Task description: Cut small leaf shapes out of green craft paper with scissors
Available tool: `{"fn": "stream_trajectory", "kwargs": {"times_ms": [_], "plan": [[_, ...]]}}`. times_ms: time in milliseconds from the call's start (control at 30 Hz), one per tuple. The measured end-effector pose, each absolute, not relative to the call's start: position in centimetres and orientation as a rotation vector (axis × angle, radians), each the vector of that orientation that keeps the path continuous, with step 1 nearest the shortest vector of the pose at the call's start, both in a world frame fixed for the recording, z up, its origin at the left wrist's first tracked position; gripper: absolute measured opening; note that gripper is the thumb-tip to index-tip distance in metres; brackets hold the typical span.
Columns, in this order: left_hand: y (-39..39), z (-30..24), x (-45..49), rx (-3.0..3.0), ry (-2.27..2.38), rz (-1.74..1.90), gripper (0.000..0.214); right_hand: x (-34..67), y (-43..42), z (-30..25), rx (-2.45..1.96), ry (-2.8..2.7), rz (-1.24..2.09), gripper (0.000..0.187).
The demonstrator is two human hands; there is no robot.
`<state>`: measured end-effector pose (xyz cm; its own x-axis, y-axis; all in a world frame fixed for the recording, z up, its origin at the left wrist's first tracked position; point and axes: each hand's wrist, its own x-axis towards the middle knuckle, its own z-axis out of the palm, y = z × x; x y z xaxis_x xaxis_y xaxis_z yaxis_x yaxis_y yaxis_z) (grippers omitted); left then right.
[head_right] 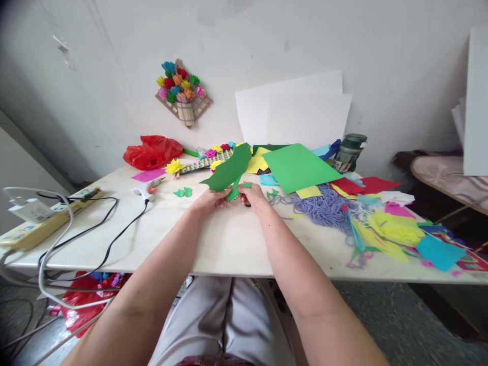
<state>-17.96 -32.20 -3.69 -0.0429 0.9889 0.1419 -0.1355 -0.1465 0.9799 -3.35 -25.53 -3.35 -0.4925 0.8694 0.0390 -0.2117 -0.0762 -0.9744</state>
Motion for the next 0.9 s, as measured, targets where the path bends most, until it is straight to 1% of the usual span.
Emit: {"fn": "stream_trajectory", "kwargs": {"times_ms": [167,300,433,633,900], "plan": [[-32.21,-3.74,-18.11,1.133,1.057,1.402,0.025,-3.32,-25.72,-3.12,-0.730,-1.343,1.729,0.020],[-32.08,-4.06,-18.51,1.121,0.998,1.450,0.023,-3.05,-25.95,-2.75,-0.563,-1.367,1.818,0.024],[-32.34,-3.87,-18.78,1.158,0.927,1.403,0.025,-2.98,-25.84,-2.83,-0.467,-1.430,1.844,0.027],[-32.53,-3.60,-18.49,1.112,0.893,1.332,0.027,-3.24,-26.04,-3.06,-0.637,-1.480,1.673,0.035],[-32.57,-3.52,-18.20,1.039,0.861,1.246,0.015,-3.31,-26.41,-2.74,-0.780,-1.473,1.576,0.043]]}}
